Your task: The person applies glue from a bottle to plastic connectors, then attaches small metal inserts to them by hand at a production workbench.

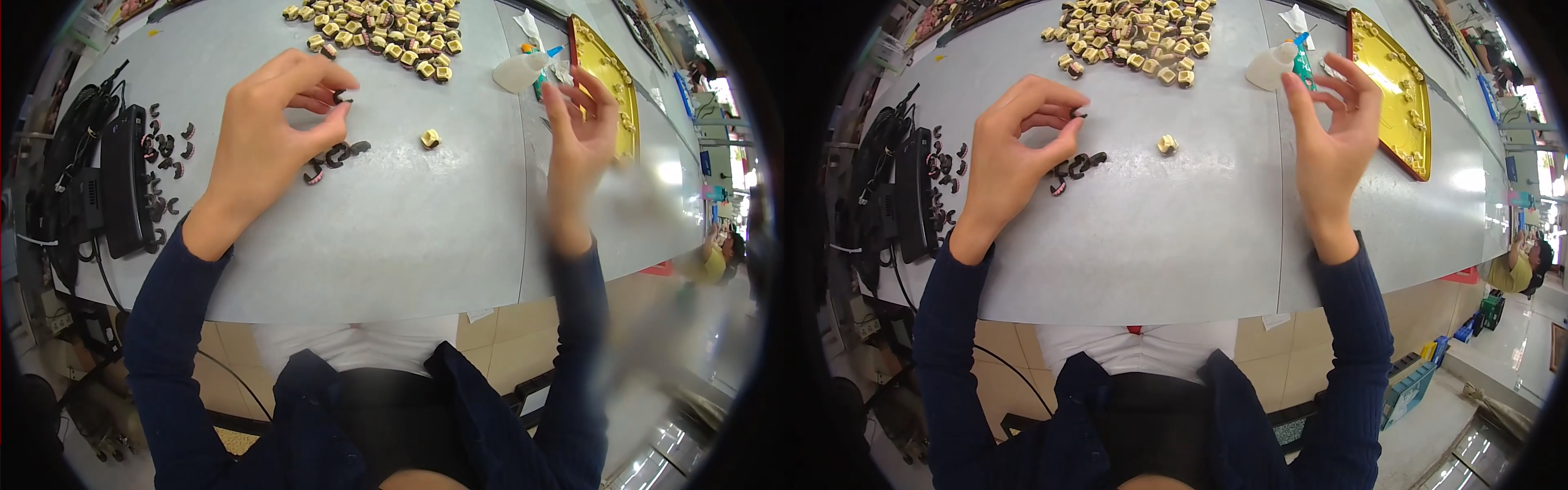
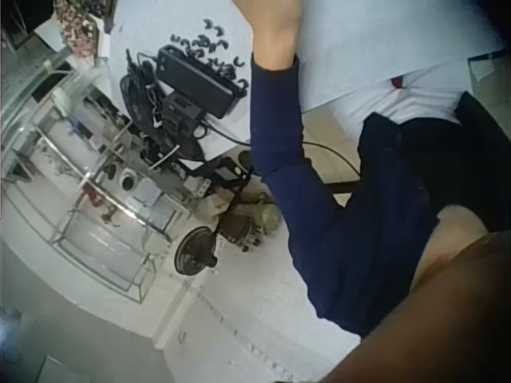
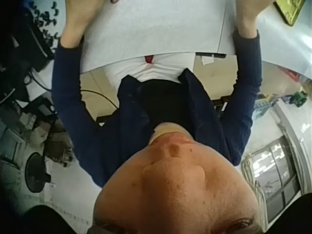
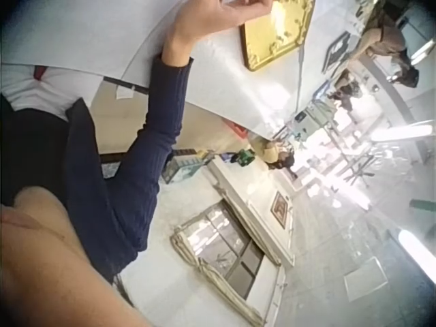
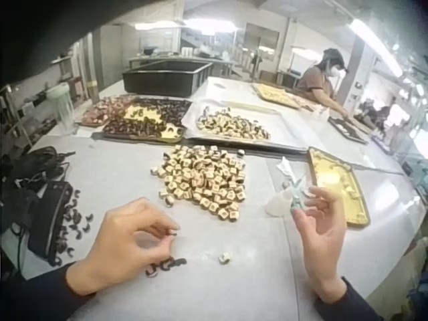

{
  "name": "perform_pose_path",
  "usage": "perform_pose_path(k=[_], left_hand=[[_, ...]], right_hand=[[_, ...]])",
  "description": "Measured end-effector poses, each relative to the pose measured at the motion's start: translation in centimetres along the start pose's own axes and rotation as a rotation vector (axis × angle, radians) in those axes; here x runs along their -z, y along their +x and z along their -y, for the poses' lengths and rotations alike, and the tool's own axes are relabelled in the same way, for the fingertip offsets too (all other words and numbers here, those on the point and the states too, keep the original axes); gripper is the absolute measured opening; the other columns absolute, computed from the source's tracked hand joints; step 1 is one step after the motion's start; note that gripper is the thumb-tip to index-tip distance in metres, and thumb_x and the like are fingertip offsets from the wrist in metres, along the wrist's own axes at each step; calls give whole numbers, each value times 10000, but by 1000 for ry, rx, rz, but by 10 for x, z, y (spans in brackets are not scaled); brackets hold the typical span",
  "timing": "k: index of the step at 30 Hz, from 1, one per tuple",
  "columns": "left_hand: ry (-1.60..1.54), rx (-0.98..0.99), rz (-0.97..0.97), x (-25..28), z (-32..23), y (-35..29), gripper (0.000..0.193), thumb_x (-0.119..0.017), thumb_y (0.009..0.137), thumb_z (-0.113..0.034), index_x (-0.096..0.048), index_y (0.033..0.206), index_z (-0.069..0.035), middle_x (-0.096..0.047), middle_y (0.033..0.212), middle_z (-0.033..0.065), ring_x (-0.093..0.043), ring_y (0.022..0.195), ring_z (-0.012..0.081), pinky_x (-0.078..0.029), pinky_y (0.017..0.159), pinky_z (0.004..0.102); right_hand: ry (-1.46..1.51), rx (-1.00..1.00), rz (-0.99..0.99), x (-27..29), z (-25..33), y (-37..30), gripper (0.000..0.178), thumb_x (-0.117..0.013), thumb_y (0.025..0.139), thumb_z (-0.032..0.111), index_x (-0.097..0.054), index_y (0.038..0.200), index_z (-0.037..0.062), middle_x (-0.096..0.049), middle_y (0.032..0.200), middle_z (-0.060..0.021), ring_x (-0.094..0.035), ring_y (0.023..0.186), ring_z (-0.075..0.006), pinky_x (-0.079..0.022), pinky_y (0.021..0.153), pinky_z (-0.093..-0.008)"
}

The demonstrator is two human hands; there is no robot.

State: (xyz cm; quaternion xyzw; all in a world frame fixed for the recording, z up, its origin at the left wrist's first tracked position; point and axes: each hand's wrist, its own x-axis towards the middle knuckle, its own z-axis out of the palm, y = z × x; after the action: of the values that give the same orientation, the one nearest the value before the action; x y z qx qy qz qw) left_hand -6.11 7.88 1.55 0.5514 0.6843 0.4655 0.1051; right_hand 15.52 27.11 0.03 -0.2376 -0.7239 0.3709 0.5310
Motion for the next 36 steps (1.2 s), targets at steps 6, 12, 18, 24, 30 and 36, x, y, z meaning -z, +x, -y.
perform_pose_path(k=[6, 12, 18, 24, 30, 36], left_hand=[[-403, 115, 85, -8, -20, -10, 120, -654, 777, 45, -685, 885, 3, -613, 947, 58, -629, 840, 122, -558, 742, 237], [-575, 92, 284, -26, -34, -29, 173, -671, 758, 116, -665, 897, 13, -604, 1005, 96, -628, 912, 150, -557, 778, 246], [-628, 273, 336, -31, -37, -36, 433, -703, 749, 90, -537, 1138, -4, -641, 995, 110, -654, 947, 168, -553, 774, 259], [-543, 191, 311, -30, -32, -37, 528, -736, 739, 73, -407, 1135, -41, -688, 947, 130, -659, 893, 158, -530, 785, 253], [-533, 192, 263, -28, -32, -39, 561, -765, 723, 71, -313, 1018, -79, -697, 929, 158, -659, 862, 160, -523, 774, 255], [-496, 104, 247, -31, -29, -40, 607, -800, 700, 62, -292, 994, -91, -698, 914, 178, -671, 862, 184, -523, 797, 279]], right_hand=[[-109, -53, 196, -6, -22, 11, 439, -695, 849, 53, -492, 1228, -36, -577, 1188, -121, -581, 1069, -189, -475, 945, -312], [21, -121, 241, -8, -11, 11, 390, -643, 898, 81, -490, 1237, -36, -630, 1086, -103, -622, 994, -178, -484, 902, -286], [459, -427, 408, 4, 32, 7, 401, -600, 940, 179, -478, 1256, -34, -621, 1100, -121, -621, 969, -172, -497, 858, -295], [675, -510, 433, 17, 15, 3, 429, -646, 906, 248, -506, 1229, 4, -603, 1181, -146, -573, 968, -119, -458, 852, -258], [637, -522, 495, 8, 33, -11, 417, -586, 942, 362, -508, 1166, 19, -617, 1181, -213, -548, 761, -70, -470, 705, -228], [439, -403, 639, -6, 41, -22, 491, -483, 956, 498, -431, 1147, 48, -639, 976, -213, -422, 408, -62, -367, 382, -176]])
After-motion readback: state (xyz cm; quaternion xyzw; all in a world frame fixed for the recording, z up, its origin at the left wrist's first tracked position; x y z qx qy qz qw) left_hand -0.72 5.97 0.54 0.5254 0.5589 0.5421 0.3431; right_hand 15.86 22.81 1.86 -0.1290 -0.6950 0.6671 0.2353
